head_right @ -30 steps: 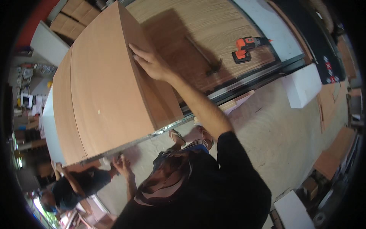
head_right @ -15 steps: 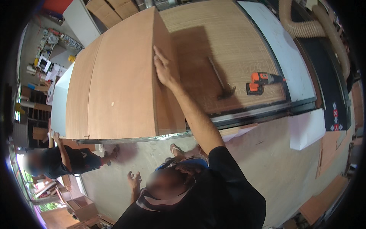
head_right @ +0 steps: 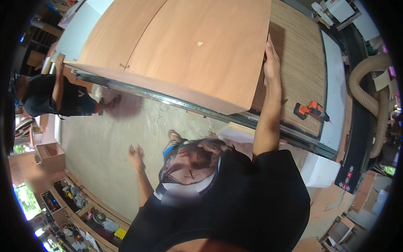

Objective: The person moves and aligns plywood panels on a cabinet carcass. They handle different-sized boards, placing them on the white unit and moving them by hand to check the fit.

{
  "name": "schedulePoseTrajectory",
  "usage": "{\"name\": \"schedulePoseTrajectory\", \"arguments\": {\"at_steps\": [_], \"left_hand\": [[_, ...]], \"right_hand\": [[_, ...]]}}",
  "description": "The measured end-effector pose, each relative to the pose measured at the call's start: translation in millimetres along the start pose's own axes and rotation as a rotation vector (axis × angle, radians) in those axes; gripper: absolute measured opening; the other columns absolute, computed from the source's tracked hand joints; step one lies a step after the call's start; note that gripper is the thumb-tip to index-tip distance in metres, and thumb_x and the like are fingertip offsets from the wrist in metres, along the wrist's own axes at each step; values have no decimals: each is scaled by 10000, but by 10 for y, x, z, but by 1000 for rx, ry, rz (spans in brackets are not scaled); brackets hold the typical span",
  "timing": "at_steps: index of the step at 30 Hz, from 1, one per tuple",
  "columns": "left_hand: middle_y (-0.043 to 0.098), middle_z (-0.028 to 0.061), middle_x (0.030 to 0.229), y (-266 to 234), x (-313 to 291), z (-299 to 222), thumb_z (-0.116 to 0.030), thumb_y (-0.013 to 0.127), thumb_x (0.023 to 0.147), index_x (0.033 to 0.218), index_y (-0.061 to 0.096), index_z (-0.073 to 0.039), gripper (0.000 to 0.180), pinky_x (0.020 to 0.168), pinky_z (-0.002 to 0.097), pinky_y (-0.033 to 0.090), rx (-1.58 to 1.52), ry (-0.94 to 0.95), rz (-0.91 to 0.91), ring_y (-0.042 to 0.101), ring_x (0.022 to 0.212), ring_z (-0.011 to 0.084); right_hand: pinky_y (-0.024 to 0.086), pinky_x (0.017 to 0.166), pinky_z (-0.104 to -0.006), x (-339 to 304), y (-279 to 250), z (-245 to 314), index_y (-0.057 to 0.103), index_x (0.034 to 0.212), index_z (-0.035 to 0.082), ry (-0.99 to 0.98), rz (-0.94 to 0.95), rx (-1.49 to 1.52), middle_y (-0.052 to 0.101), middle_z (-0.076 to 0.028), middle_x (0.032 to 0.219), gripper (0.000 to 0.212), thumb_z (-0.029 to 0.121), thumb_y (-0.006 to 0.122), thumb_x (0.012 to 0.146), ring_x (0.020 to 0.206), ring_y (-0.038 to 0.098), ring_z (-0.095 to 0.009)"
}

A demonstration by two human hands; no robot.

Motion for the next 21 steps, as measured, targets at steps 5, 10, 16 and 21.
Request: {"name": "schedulePoseTrajectory", "arguments": {"at_steps": [5, 10, 16, 21], "left_hand": [[549, 104, 1241, 295, 866, -931, -315, 768, 948, 1517, 398, -29, 736, 877, 392, 528, -169, 206, 139, 648, 1080, 256], [549, 89, 1224, 89, 1323, -1102, -349, 780, 937, 1502, 421, -28, 743, 903, 402, 518, -164, 135, 257, 649, 1078, 260], [577, 90, 1181, -784, 1961, -617, -332, 785, 931, 1459, 454, -10, 701, 857, 375, 519, -147, -82, 260, 652, 1020, 235], [583, 73, 1116, -1221, 2575, -771, -317, 793, 927, 1421, 473, 4, 671, 813, 333, 513, -77, -32, 336, 642, 967, 195]], "right_hand": [[318, 1192, -341, -739, 114, 536, 366, 1565, -29, 158, -117, -344, 458, -154, 1582, 591, 323, 473, 1102, 1449, 437, -230], [444, 1060, -309, -1507, 594, 779, 447, 1514, -53, 63, -257, -452, 579, -182, 1458, 683, 319, 690, 996, 1283, 576, -200], [469, 1037, -336, -1957, 1294, 509, 416, 1528, -57, -115, -514, -675, 583, -242, 1404, 948, 261, 908, 783, 1228, 594, -235], [452, 1087, -380, -1926, 1504, 315, 235, 1586, -73, -266, -731, -733, 478, -321, 1475, 1208, 359, 947, 711, 1305, 558, -298]]}}
Point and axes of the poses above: each hand's wrist, its own x-axis towards the middle knuckle, its own y-axis out of the palm, z = x × y, the point moved 1 cm from there along x, towards the middle knuckle
